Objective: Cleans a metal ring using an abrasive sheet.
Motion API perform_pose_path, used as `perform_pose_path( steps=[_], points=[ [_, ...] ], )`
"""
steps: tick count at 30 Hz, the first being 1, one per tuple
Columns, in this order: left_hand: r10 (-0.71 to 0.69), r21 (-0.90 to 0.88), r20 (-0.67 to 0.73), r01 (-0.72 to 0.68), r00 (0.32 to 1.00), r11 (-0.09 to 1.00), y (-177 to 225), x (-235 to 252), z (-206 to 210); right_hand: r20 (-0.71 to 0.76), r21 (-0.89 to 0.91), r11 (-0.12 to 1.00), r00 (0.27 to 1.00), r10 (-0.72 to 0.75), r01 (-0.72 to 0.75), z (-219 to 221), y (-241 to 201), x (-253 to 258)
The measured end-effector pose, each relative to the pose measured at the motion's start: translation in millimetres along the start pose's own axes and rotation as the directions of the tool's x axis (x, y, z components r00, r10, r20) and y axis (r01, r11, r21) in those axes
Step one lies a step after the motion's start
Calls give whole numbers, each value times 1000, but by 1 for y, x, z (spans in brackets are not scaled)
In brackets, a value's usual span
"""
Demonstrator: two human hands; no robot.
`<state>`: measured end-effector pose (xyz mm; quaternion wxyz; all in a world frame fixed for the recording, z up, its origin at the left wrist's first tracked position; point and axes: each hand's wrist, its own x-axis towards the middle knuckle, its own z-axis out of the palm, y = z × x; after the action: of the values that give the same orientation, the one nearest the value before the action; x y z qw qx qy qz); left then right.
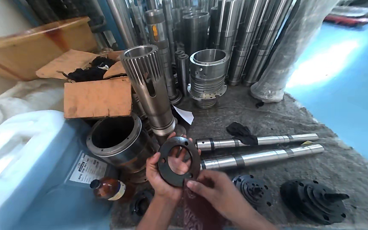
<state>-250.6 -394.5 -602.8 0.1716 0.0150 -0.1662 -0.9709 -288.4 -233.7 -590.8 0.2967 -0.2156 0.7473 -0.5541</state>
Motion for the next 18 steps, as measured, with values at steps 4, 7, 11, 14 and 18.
perform_pose_path(
  steps=[4, 7, 11, 14, 18],
  points=[
    [-10, -12, -18, 10, 1000, 1000, -1, 1, 3, -102, -362, 932, 995, 0, -37, -23, -17, 6],
    [-46, -5, -23, 46, 999, 999, -3, 0, 3, -177, -597, 759, 880, -440, 260, -14, -4, 1],
    [-101, 47, -82, 106, 991, 993, -16, -9, 8, -166, -678, 583, 680, -714, 447, 3, 6, 4],
    [-166, 14, -135, 169, 977, 985, -28, -20, 16, -206, -690, 543, 590, -781, 479, 12, 10, 4],
    [-237, -20, -201, 238, 950, 971, -43, -33, 26, -179, -647, 544, 586, -790, 535, 23, 11, 1]
  ],
)
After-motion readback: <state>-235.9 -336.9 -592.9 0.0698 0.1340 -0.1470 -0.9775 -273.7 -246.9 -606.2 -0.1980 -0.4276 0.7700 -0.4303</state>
